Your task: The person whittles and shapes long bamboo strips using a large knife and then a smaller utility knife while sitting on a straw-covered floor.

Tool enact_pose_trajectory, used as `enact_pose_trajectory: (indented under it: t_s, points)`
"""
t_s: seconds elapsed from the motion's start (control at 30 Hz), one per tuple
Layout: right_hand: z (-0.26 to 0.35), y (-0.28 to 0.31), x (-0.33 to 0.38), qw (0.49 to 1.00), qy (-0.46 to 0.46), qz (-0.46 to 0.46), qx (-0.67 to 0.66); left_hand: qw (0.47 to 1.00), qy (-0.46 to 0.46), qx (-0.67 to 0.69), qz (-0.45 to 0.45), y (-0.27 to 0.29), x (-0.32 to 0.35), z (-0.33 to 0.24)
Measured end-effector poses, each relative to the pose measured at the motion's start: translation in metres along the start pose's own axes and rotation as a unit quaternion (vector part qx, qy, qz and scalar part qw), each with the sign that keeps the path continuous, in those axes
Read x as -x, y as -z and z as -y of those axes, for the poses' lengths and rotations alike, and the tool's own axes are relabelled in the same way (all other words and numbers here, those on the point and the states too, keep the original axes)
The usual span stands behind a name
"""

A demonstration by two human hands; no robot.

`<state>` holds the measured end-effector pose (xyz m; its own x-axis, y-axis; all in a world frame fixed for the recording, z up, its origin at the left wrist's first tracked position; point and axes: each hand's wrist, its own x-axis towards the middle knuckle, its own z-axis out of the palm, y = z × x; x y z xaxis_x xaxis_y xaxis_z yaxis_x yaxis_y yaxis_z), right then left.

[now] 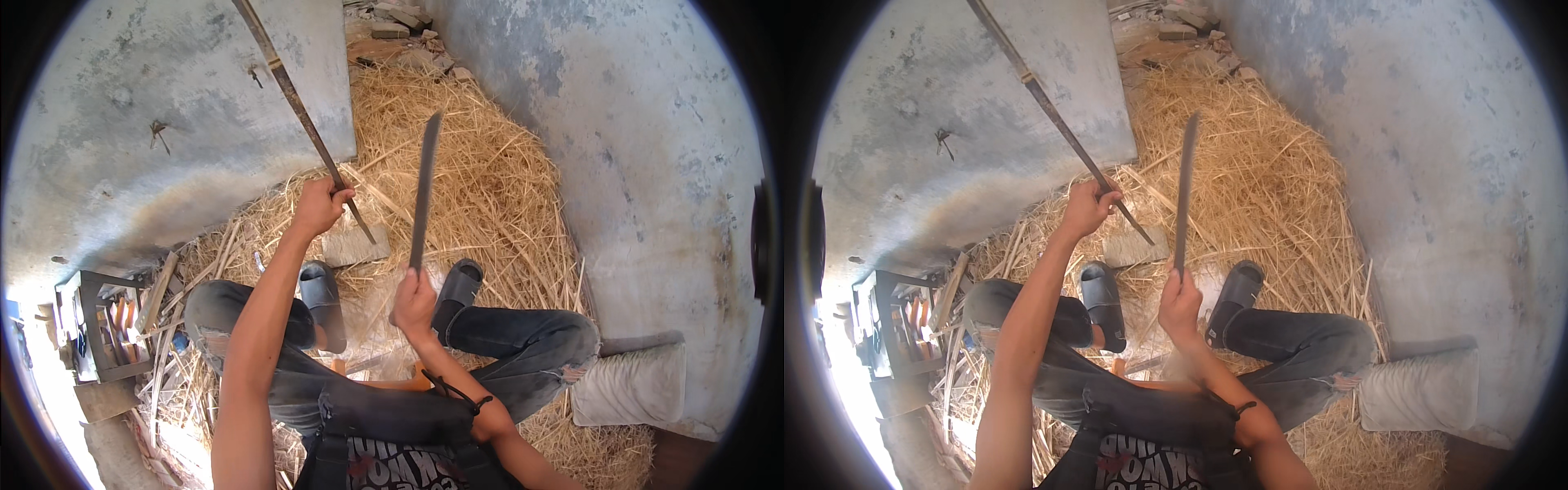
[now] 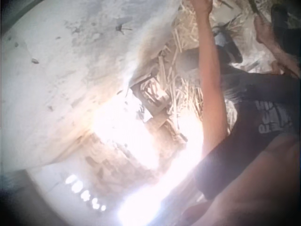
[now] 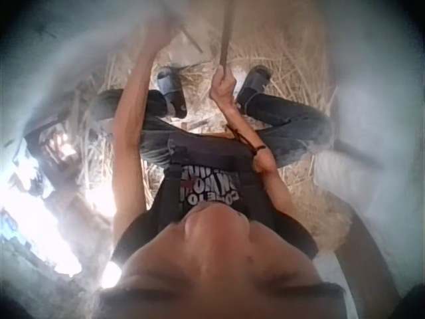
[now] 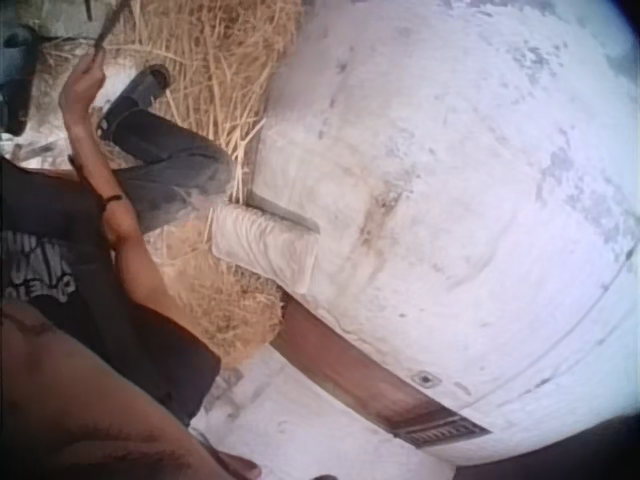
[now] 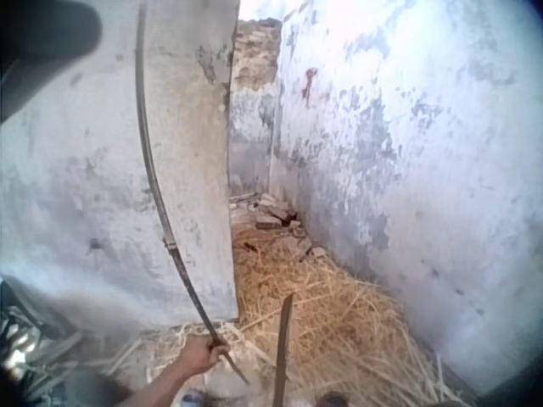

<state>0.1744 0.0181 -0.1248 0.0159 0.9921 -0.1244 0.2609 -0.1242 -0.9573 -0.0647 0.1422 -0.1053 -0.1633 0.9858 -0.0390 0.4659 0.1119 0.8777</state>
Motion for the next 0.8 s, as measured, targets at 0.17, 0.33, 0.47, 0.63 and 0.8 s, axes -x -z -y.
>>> enact_pose_trajectory:
  t_s: [0.17, 0.33, 0.47, 0.63, 0.8]
  points:
    - [-0.07, -0.011, 0.024, 0.976, -0.183, 0.097, 0.072, 0.999, -0.022, -0.018, -0.024, 0.0, -0.006, -0.008]
    - [-0.008, 0.004, -0.006, 0.984, -0.112, 0.066, -0.125, 0.999, -0.022, -0.043, -0.012, -0.001, -0.004, -0.002]
    - [0.063, 0.014, -0.021, 0.954, 0.09, -0.043, -0.282, 0.999, -0.029, -0.039, -0.015, 0.003, -0.004, 0.005]
    - [0.025, -0.009, 0.001, 0.964, 0.062, -0.067, -0.251, 0.999, -0.028, -0.028, -0.026, 0.001, -0.003, -0.001]
    - [-0.091, -0.012, 0.015, 0.979, -0.171, 0.101, 0.051, 0.999, -0.011, -0.042, -0.019, -0.001, -0.005, -0.004]
